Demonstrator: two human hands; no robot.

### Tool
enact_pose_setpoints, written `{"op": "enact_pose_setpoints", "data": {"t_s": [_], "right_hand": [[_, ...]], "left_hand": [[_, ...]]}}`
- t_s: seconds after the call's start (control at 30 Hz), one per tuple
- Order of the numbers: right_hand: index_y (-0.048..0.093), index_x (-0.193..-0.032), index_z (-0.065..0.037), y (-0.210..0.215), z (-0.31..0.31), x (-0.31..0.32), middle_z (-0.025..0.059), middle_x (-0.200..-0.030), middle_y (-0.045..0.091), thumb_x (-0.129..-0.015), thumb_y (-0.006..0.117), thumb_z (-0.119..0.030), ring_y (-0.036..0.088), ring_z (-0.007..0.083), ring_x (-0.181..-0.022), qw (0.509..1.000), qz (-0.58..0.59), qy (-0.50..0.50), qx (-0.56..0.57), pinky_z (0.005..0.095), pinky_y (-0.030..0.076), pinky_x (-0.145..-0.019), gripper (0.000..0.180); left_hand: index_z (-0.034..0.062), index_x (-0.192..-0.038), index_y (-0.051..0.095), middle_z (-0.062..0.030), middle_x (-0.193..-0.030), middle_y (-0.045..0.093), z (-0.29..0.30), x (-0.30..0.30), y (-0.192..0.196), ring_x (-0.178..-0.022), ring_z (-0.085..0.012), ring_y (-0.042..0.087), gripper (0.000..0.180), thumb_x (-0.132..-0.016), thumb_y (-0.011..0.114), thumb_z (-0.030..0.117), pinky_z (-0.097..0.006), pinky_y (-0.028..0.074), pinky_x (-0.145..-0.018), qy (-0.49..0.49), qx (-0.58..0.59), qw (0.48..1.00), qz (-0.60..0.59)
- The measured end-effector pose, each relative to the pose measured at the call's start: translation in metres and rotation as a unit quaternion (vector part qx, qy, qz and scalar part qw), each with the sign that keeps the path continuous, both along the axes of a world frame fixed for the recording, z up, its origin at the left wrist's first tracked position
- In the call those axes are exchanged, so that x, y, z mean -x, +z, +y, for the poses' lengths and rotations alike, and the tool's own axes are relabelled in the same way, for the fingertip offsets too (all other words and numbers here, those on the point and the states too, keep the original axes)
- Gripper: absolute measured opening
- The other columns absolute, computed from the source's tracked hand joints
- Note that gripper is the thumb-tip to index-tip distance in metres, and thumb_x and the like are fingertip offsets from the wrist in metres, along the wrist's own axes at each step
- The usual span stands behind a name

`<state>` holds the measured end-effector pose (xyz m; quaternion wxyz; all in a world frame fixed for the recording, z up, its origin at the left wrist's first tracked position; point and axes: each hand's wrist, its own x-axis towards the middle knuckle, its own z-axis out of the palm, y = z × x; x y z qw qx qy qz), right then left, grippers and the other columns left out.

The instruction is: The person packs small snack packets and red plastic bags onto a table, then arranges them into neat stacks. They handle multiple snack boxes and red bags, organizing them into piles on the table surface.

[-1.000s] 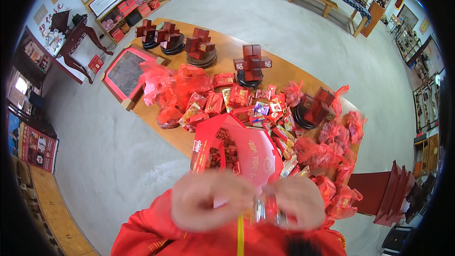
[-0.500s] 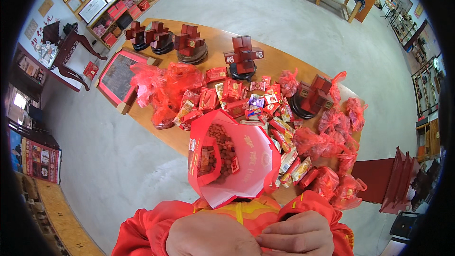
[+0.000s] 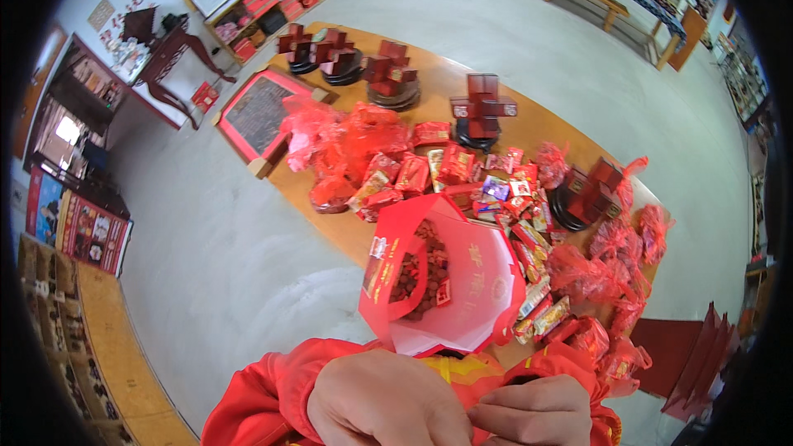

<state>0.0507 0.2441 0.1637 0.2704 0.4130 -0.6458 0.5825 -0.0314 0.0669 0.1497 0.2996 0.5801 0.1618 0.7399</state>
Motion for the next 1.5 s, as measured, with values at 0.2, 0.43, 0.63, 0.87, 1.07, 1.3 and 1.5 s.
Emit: {"op": "enact_pose_setpoints", "data": {"t_s": [0.2,0.43,0.63,0.87,1.07,1.3,1.5], "right_hand": [[0.055,-0.098,0.002,-0.009,-0.017,0.021,0.0171,-0.083,0.062,-0.077,0.065,-0.008,0.063,0.0339,-0.061,0.987,0.159,0.009,0.025,0.0456,0.054,-0.052,0.026],[0.058,-0.093,0.004,-0.004,-0.028,0.03,0.0198,-0.081,0.06,-0.074,0.066,-0.008,0.061,0.0332,-0.057,0.986,0.143,0.086,0.024,0.0429,0.052,-0.048,0.024],[0.059,-0.099,0.005,-0.002,-0.038,0.043,0.0211,-0.085,0.061,-0.075,0.065,-0.006,0.061,0.0332,-0.06,0.976,0.196,0.092,0.004,0.0436,0.052,-0.049,0.027],[0.057,-0.114,0.004,-0.019,-0.042,0.063,0.02,-0.111,0.064,-0.084,0.072,-0.011,0.067,0.0337,-0.077,0.982,0.072,0.04,-0.17,0.0382,0.054,-0.062,0.037],[0.055,-0.122,0.005,-0.074,-0.038,0.055,0.0204,-0.104,0.067,-0.084,0.068,-0.006,0.068,0.0288,-0.08,0.941,-0.2,-0.199,-0.188,0.0347,0.055,-0.071,0.041],[0.038,-0.145,0.006,-0.12,-0.022,0.017,0.0189,-0.12,0.059,-0.096,0.049,0.002,0.06,0.0128,-0.078,0.886,-0.323,-0.315,-0.109,0.0244,0.051,-0.072,0.051],[0.051,-0.141,-0.009,-0.123,-0.026,-0.008,0.0241,-0.123,0.061,-0.093,0.063,-0.012,0.065,0.0312,-0.092,0.824,-0.373,-0.409,-0.124,0.0456,0.055,-0.073,0.049]], "left_hand": [[-0.0105,-0.118,0.059,-0.032,-0.101,0.067,-0.004,-0.022,-0.014,-0.086,-0.0401,0.07,0.028,-0.091,0.063,-0.007,-0.042,0.057,-0.068,0.126,-0.094,0.987,-0.024],[-0.0149,-0.114,0.061,-0.0321,-0.109,0.065,-0.025,-0.007,-0.009,-0.1,-0.0422,0.065,0.023,-0.094,0.059,-0.003,-0.044,0.054,-0.082,-0.164,0.085,0.981,-0.061],[-0.0158,-0.114,0.06,-0.0326,-0.115,0.063,-0.029,-0.004,0.002,-0.106,-0.0421,0.062,0.027,-0.096,0.059,0.003,-0.043,0.05,-0.09,-0.097,0.009,0.995,-0.004],[-0.0039,-0.095,0.064,-0.0291,-0.1,0.068,-0.089,0.0,-0.015,-0.087,-0.0344,0.07,0.01,-0.087,0.068,-0.004,-0.04,0.057,-0.074,0.287,0.054,0.951,-0.098],[0.0014,-0.096,0.055,-0.0151,-0.095,0.068,-0.172,0.041,-0.131,-0.079,-0.0243,0.068,0.006,-0.094,0.059,-0.002,-0.037,0.055,-0.07,0.683,0.169,0.62,-0.348],[0.0044,-0.109,0.052,-0.0164,-0.103,0.069,-0.268,0.122,-0.324,-0.088,-0.0293,0.073,0.02,-0.093,0.065,0.002,-0.039,0.061,-0.073,0.701,0.228,0.408,-0.538],[0.0014,-0.117,0.047,-0.0184,-0.109,0.067,-0.316,0.181,-0.422,-0.088,-0.0297,0.072,0.023,-0.096,0.059,0.002,-0.04,0.059,-0.072,0.656,0.247,0.344,-0.625]]}}
